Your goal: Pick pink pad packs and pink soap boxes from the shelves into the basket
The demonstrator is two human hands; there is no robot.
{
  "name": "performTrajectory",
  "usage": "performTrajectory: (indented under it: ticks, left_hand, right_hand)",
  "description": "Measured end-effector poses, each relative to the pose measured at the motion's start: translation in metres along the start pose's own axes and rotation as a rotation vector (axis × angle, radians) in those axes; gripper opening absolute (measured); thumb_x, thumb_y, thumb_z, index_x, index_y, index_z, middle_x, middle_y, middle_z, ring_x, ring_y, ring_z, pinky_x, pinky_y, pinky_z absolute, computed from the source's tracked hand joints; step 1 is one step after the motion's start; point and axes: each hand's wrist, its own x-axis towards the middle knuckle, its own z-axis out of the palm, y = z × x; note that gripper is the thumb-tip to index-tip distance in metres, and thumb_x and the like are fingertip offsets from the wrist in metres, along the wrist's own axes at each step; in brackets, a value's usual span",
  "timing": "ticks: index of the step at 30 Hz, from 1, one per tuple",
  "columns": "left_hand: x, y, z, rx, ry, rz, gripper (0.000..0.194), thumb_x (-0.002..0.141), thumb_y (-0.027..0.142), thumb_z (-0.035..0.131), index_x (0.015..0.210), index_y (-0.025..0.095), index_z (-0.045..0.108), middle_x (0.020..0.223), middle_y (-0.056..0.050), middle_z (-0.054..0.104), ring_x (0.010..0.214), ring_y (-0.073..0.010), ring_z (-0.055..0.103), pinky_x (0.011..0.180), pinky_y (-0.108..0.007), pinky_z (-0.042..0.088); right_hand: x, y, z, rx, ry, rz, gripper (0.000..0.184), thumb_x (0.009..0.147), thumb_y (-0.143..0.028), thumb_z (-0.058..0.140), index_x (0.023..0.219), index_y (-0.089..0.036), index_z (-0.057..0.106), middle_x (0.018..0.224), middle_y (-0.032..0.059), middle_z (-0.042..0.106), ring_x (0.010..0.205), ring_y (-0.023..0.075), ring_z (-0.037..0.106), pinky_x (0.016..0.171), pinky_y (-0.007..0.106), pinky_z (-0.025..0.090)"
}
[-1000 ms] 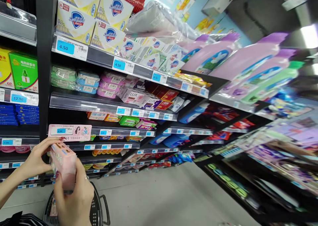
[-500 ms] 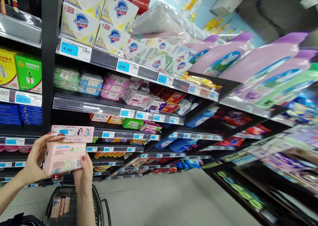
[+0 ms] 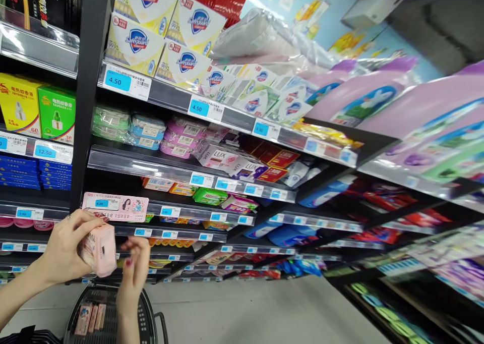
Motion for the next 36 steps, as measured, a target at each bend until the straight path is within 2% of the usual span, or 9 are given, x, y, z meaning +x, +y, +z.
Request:
performTrajectory:
  ticks: [3,5,9,17,23,26,30,33,36]
  left_hand:
    - [0.003,0.003,-0.007,0.219,0.003,0.042,0.054,0.067,0.022,0.067,0.12,0.021,0.055,0.097,-0.008,0.061,0.087,-0.0261,0.06,0.07,-0.037,0.048]
    - [0.003,0.005,-0.009,0.293,0.01,0.082,0.051,0.068,0.022,0.065,0.119,0.019,0.057,0.095,-0.008,0.062,0.085,-0.0257,0.058,0.071,-0.037,0.047]
    - [0.003,0.011,-0.011,0.323,0.049,0.131,0.045,0.07,0.021,0.06,0.116,0.018,0.06,0.09,-0.007,0.062,0.082,-0.024,0.055,0.071,-0.036,0.046]
    - [-0.001,0.011,-0.015,0.229,0.029,0.143,0.041,0.075,0.024,0.06,0.116,0.019,0.059,0.092,-0.008,0.063,0.082,-0.0239,0.057,0.067,-0.035,0.047]
    - [-0.004,0.007,-0.019,0.198,0.035,0.188,0.04,0.074,0.019,0.059,0.114,0.018,0.058,0.092,-0.009,0.063,0.082,-0.0237,0.06,0.069,-0.037,0.05]
    - [-0.006,0.006,-0.019,0.117,0.031,0.189,0.039,0.074,0.021,0.06,0.113,0.018,0.058,0.092,-0.008,0.062,0.082,-0.0226,0.06,0.068,-0.036,0.049]
    - [-0.011,0.007,-0.015,-0.055,0.03,0.171,0.044,0.072,0.027,0.065,0.115,0.018,0.055,0.092,-0.007,0.06,0.084,-0.0205,0.06,0.07,-0.034,0.049]
    - [-0.015,0.005,-0.011,-0.103,0.025,0.15,0.05,0.07,0.027,0.068,0.117,0.018,0.053,0.094,-0.007,0.06,0.085,-0.0207,0.06,0.071,-0.035,0.05]
    - [-0.016,0.004,-0.009,-0.1,0.005,0.141,0.051,0.07,0.028,0.068,0.118,0.019,0.053,0.094,-0.007,0.06,0.084,-0.0213,0.06,0.069,-0.035,0.05]
  right_hand:
    - [0.005,-0.031,-0.016,-0.302,-0.083,-0.363,0.031,0.09,-0.05,0.053,0.101,-0.022,0.054,0.086,0.0037,0.053,0.078,0.02,0.054,0.067,0.032,0.047]
    - [0.011,-0.05,-0.018,-0.526,-0.188,-0.471,0.022,0.091,-0.041,0.056,0.098,-0.02,0.052,0.082,0.003,0.053,0.075,0.0186,0.052,0.064,0.03,0.044]
    - [0.021,-0.065,-0.017,-0.696,-0.327,-0.504,0.017,0.098,-0.031,0.044,0.084,-0.021,0.045,0.074,0.0011,0.05,0.067,0.016,0.047,0.058,0.027,0.038]
    - [0.017,-0.057,-0.026,-0.575,-0.511,-0.469,0.034,0.103,-0.038,0.025,0.075,-0.022,0.035,0.07,-0.001,0.044,0.064,0.0139,0.045,0.055,0.024,0.034]
    - [0.02,-0.066,-0.03,-0.654,-0.535,-0.561,0.025,0.097,-0.011,0.033,0.076,-0.021,0.039,0.07,-0.0018,0.046,0.062,0.0118,0.044,0.057,0.024,0.034]
    - [0.014,-0.064,-0.029,-0.479,-0.499,-0.443,0.024,0.096,-0.011,0.035,0.076,-0.022,0.04,0.067,-0.0033,0.043,0.059,0.0108,0.042,0.056,0.023,0.033]
    - [-0.006,-0.053,-0.023,-0.066,-0.421,-0.104,0.036,0.101,-0.032,0.035,0.067,-0.021,0.04,0.064,-0.0022,0.041,0.058,0.0117,0.041,0.053,0.024,0.033]
    - [-0.018,-0.045,-0.019,0.038,-0.321,0.083,0.042,0.099,-0.044,0.041,0.065,-0.021,0.044,0.065,-0.0007,0.043,0.06,0.0132,0.041,0.054,0.026,0.035]
    - [-0.023,-0.041,-0.018,0.097,-0.308,0.157,0.042,0.096,-0.047,0.045,0.065,-0.02,0.046,0.065,-0.001,0.043,0.061,0.0132,0.041,0.056,0.026,0.035]
